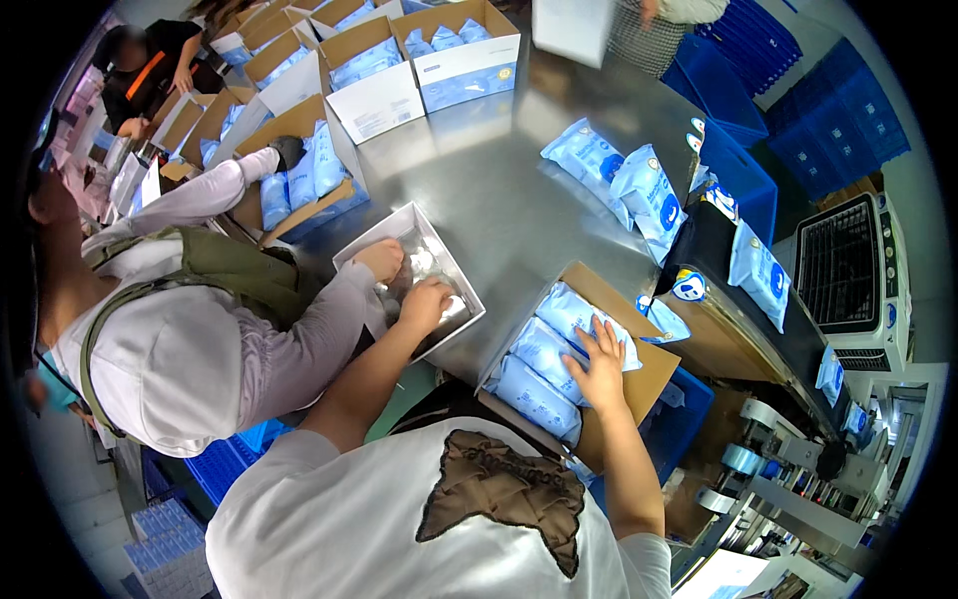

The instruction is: The person packs soft packs of wet wipes into cardboard boxes at a production line, later moving to a packaging machine to organize blue lids and boxes.

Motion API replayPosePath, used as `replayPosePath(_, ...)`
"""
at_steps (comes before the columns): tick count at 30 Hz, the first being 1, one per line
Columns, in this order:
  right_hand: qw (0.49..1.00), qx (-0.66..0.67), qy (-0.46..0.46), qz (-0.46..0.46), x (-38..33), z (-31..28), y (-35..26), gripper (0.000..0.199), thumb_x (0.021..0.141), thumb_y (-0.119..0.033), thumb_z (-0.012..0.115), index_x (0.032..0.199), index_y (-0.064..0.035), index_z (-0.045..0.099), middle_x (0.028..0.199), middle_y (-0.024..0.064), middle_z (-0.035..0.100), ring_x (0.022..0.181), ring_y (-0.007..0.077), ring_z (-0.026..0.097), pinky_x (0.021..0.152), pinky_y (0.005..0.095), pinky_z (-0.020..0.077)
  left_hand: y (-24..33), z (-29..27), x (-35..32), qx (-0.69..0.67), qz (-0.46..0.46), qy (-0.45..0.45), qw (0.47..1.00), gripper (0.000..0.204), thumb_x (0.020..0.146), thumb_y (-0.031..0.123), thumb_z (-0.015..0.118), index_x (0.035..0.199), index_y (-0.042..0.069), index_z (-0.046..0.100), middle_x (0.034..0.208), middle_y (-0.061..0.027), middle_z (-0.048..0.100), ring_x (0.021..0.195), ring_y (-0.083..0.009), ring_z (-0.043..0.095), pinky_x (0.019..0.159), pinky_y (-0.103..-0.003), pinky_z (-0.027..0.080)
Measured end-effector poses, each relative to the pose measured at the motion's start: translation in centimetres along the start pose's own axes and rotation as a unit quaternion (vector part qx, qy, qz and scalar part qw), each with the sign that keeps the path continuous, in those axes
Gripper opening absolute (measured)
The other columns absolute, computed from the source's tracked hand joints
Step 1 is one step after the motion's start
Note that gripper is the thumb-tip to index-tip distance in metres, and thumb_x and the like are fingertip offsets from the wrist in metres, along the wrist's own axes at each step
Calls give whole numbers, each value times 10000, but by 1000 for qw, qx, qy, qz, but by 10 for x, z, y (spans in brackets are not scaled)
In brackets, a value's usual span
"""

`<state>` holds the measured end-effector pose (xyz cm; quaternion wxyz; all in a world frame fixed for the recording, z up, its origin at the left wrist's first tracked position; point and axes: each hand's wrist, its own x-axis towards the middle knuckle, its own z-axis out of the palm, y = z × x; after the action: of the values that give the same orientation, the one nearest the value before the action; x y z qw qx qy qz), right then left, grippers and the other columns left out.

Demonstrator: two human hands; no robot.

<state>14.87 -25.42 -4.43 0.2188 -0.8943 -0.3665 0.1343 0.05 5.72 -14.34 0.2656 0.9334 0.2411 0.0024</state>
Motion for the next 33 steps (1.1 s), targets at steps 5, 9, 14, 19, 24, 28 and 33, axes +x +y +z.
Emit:
replayPosePath(5,994,82,67,-17,0,-7,-10,339,759,-189,683,1071,-68,632,1203,122,557,1171,323,463,992,461,328,-9,-15,-16,-593,-196,86,776,132,869,96,586,961,4,606,976,-88,632,877,-204,624,769,-288,514)
replayPosePath(9,910,410,46,48,3,-15,-65,237,845,-74,617,1078,-34,605,1034,97,636,929,149,599,815,287,477,87,-85,-48,-760,-170,-13,628,173,851,34,600,1022,38,576,969,-78,626,872,-170,628,764,-275,526)
replayPosePath(14,812,579,-44,54,15,-20,-120,209,829,-83,651,1022,-23,597,897,26,608,829,103,569,740,244,461,143,-83,-59,-715,-40,-85,692,274,742,-84,670,927,46,514,884,-70,600,819,-150,621,719,-257,524)
replayPosePath(19,859,502,46,85,-4,-16,-81,92,833,-65,644,919,-37,629,740,-39,553,666,38,493,595,187,414,155,-87,-72,-593,8,-85,801,431,814,25,644,1217,62,494,928,-42,603,871,-110,591,671,-251,516)
replayPosePath(24,982,143,120,-7,-30,-2,-37,239,857,-99,596,1087,-43,619,906,111,663,826,225,635,740,292,484,41,-33,-46,-345,-59,147,925,266,797,0,611,1061,16,584,955,-107,611,798,-171,606,655,-280,509)
replayPosePath(28,987,109,110,29,-39,-19,-38,181,842,-76,600,1009,-21,643,975,127,656,872,220,629,765,291,474,1,-4,-18,-235,-63,91,966,290,716,-1,674,997,27,609,980,-136,574,804,-250,608,722,-335,502)
replayPosePath(33,956,185,186,131,-76,-39,-31,92,822,-69,614,873,-3,651,843,127,645,813,247,625,754,300,467,14,5,7,-121,-38,2,992,212,689,70,723,866,46,610,962,-121,555,893,-302,570,757,-384,482)
